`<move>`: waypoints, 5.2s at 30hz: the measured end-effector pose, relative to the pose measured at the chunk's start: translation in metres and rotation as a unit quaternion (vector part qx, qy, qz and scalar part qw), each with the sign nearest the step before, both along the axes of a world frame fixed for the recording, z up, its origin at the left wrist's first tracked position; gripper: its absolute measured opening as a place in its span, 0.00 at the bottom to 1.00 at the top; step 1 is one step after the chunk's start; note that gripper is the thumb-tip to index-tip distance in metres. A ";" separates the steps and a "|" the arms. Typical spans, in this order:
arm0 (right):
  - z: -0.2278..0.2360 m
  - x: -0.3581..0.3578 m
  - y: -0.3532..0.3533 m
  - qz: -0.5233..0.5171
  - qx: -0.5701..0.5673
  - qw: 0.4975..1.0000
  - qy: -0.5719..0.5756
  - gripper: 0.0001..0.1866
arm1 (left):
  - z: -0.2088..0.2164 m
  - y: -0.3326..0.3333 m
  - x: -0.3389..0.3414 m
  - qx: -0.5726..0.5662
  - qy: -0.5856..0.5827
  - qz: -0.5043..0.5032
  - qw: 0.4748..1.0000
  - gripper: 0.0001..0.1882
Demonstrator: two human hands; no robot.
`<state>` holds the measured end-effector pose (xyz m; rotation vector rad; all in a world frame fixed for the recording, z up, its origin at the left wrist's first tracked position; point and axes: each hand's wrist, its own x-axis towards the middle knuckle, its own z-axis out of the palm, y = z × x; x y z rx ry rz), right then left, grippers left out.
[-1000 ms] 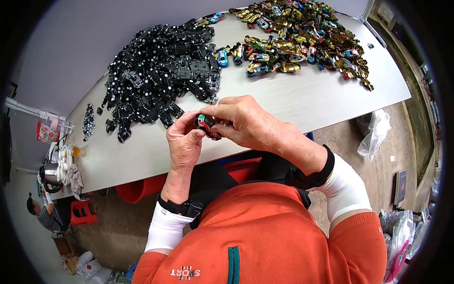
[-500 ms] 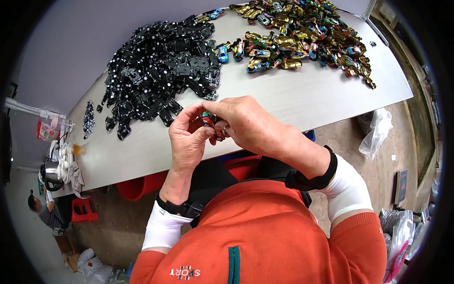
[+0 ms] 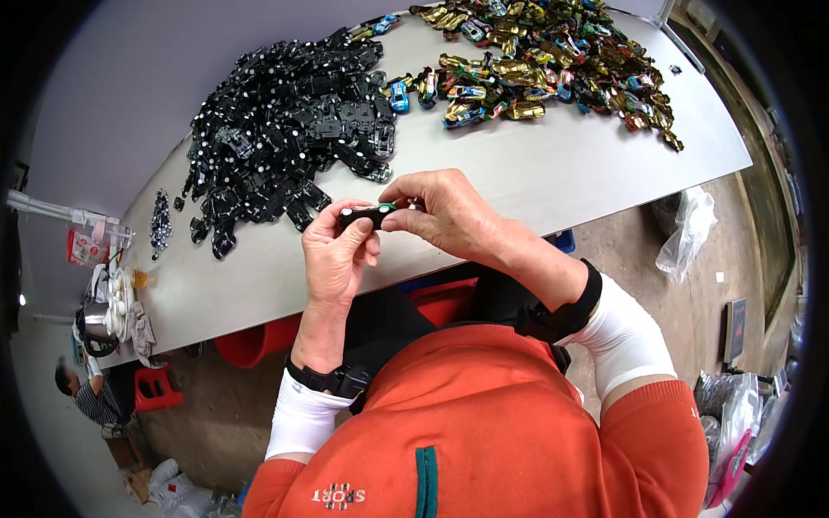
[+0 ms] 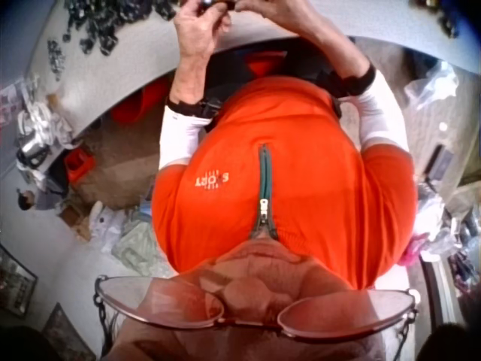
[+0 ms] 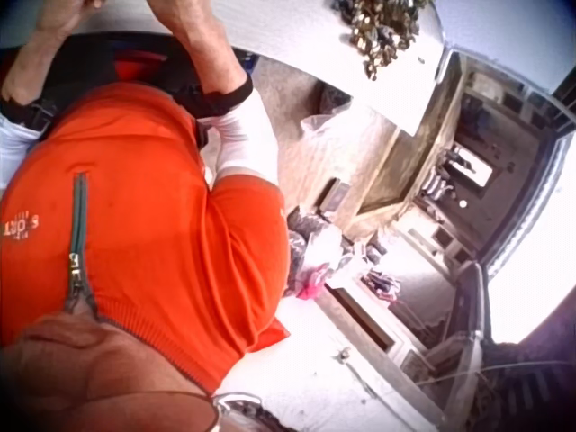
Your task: The person assembles small toy cars by hand at a table. They pick up a black car chassis and a colored car body, then press the two parts together to form a complete toy car. The person repeats this process with multiple units, placing the finished cars into a pile on the table.
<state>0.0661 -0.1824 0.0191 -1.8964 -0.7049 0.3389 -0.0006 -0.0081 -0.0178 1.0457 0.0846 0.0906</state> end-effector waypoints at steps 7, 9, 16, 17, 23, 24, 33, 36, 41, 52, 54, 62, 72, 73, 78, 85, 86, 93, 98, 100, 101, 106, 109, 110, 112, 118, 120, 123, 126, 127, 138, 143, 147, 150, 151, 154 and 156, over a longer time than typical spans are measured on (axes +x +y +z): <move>-0.017 0.016 -0.014 0.030 -0.048 0.998 0.027 0.13 | -0.029 0.027 0.007 -0.182 0.112 -0.025 0.977 0.07; -0.012 0.009 -0.006 0.033 -0.002 0.995 0.097 0.11 | -0.034 0.022 0.008 -0.199 0.110 -0.021 0.974 0.07; -0.019 0.007 -0.001 0.039 0.084 0.972 0.216 0.11 | -0.034 0.017 0.011 -0.171 0.063 -0.031 0.983 0.08; -0.018 0.007 -0.002 0.051 0.081 0.970 0.224 0.12 | -0.033 0.017 0.011 -0.160 0.063 -0.031 0.985 0.09; -0.017 0.012 -0.003 0.061 0.083 0.971 0.216 0.12 | -0.029 0.009 0.012 -0.137 0.061 -0.035 0.988 0.10; -0.018 0.012 -0.003 0.060 0.083 0.973 0.205 0.12 | -0.028 0.008 0.012 -0.135 0.061 -0.034 0.988 0.10; -0.031 0.011 -0.001 -0.006 0.041 0.995 0.095 0.10 | -0.018 -0.006 0.010 -0.022 0.020 0.040 0.999 0.09; -0.046 0.004 0.005 -0.046 0.053 0.997 0.022 0.09 | -0.007 -0.029 0.007 0.159 -0.038 0.132 0.978 0.07; -0.039 0.006 -0.003 -0.007 0.142 0.967 0.214 0.10 | -0.012 -0.015 0.017 0.045 0.010 0.088 0.995 0.04; -0.046 0.004 0.002 -0.007 0.101 0.983 0.153 0.13 | -0.014 -0.021 0.021 0.083 -0.016 0.149 0.985 0.07; -0.038 0.006 -0.004 0.024 0.110 0.966 0.231 0.12 | -0.018 -0.015 0.021 -0.054 -0.021 0.161 0.985 0.08; -0.013 0.017 -0.014 0.104 0.074 0.971 0.200 0.11 | -0.017 0.012 -0.005 0.052 0.055 -0.134 0.988 0.13; -0.014 0.012 -0.009 0.132 0.065 0.963 0.227 0.06 | -0.014 0.007 -0.008 0.204 0.040 -0.140 0.968 0.10; -0.016 0.013 -0.009 0.134 0.066 0.964 0.220 0.05 | -0.014 0.007 -0.008 0.225 0.032 -0.136 0.964 0.10; -0.024 0.010 -0.001 0.077 0.017 0.994 0.072 0.04 | -0.014 0.001 -0.009 0.279 0.021 -0.095 0.955 0.10; -0.022 0.015 -0.007 0.098 0.055 0.977 0.183 0.05 | -0.009 0.005 -0.007 0.208 0.076 -0.126 0.967 0.09; -0.021 0.015 -0.008 0.106 0.060 0.971 0.204 0.05 | -0.007 0.004 -0.006 0.215 0.076 -0.128 0.965 0.09; -0.023 0.016 -0.008 0.109 0.021 0.977 0.180 0.05 | -0.005 0.001 -0.004 0.251 0.065 -0.127 0.958 0.08; -0.027 0.012 -0.002 0.077 -0.032 0.993 0.088 0.05 | -0.009 -0.002 -0.005 0.293 0.058 -0.109 0.948 0.07; -0.027 0.008 -0.001 0.055 -0.020 0.995 0.078 0.05 | -0.013 -0.002 -0.003 0.299 0.051 -0.103 0.947 0.07; -0.027 0.007 0.000 0.044 -0.014 0.996 0.073 0.05 | -0.011 -0.002 -0.003 0.277 0.072 -0.109 0.952 0.06; -0.034 0.017 -0.008 0.102 0.060 0.963 0.244 0.06 | -0.009 0.004 0.000 0.202 0.120 -0.162 0.959 0.05; -0.033 0.017 -0.006 0.099 0.021 0.972 0.214 0.05 | -0.006 0.003 -0.001 0.206 0.133 -0.155 0.957 0.06; -0.034 0.016 -0.004 0.091 0.002 0.977 0.192 0.05 | -0.008 0.000 -0.002 0.217 0.128 -0.141 0.957 0.06; -0.038 0.014 -0.001 0.075 -0.026 0.986 0.147 0.04 | -0.014 -0.004 -0.004 0.240 0.119 -0.110 0.957 0.06; -0.048 0.012 -0.014 0.080 0.089 0.950 0.287 0.07 | -0.014 0.001 -0.005 0.111 0.163 -0.169 0.966 0.07; -0.050 0.021 -0.025 0.025 0.156 0.923 0.351 0.09 | -0.020 0.002 -0.005 0.096 0.162 -0.186 0.964 0.07; -0.052 0.034 -0.036 -0.033 0.202 0.919 0.337 0.07 | -0.019 0.003 -0.008 0.086 0.175 -0.195 0.961 0.06; -0.045 0.027 -0.038 -0.050 0.162 0.936 0.310 0.08 | -0.017 0.002 -0.010 0.075 0.163 -0.187 0.966 0.08; -0.047 0.024 -0.038 -0.038 0.153 0.942 0.297 0.09 | -0.016 0.000 -0.012 0.073 0.160 -0.182 0.967 0.08; -0.049 0.013 -0.040 -0.048 0.130 0.932 0.336 0.06 | -0.013 0.004 -0.015 -0.011 0.153 -0.153 0.976 0.18; -0.053 0.016 -0.040 -0.043 0.149 0.927 0.342 0.05 | -0.026 0.031 -0.018 -0.106 0.087 -0.073 0.988 0.30; -0.053 0.019 -0.038 -0.020 0.152 0.928 0.339 0.05 | -0.028 0.043 -0.023 -0.141 0.070 -0.049 0.986 0.22; -0.052 0.019 -0.037 -0.025 0.145 0.929 0.339 0.05 | -0.026 0.041 -0.025 -0.220 0.091 -0.040 0.970 0.27; -0.052 0.018 -0.038 -0.031 0.143 0.928 0.343 0.05 | -0.024 0.041 -0.025 -0.232 0.097 -0.039 0.967 0.31; -0.052 0.017 -0.041 -0.030 0.159 0.924 0.345 0.05 | -0.024 0.041 -0.025 -0.259 0.102 -0.053 0.959 0.40; -0.055 0.018 -0.043 -0.032 0.165 0.924 0.344 0.06 | -0.021 0.039 -0.025 -0.260 0.102 -0.055 0.959 0.41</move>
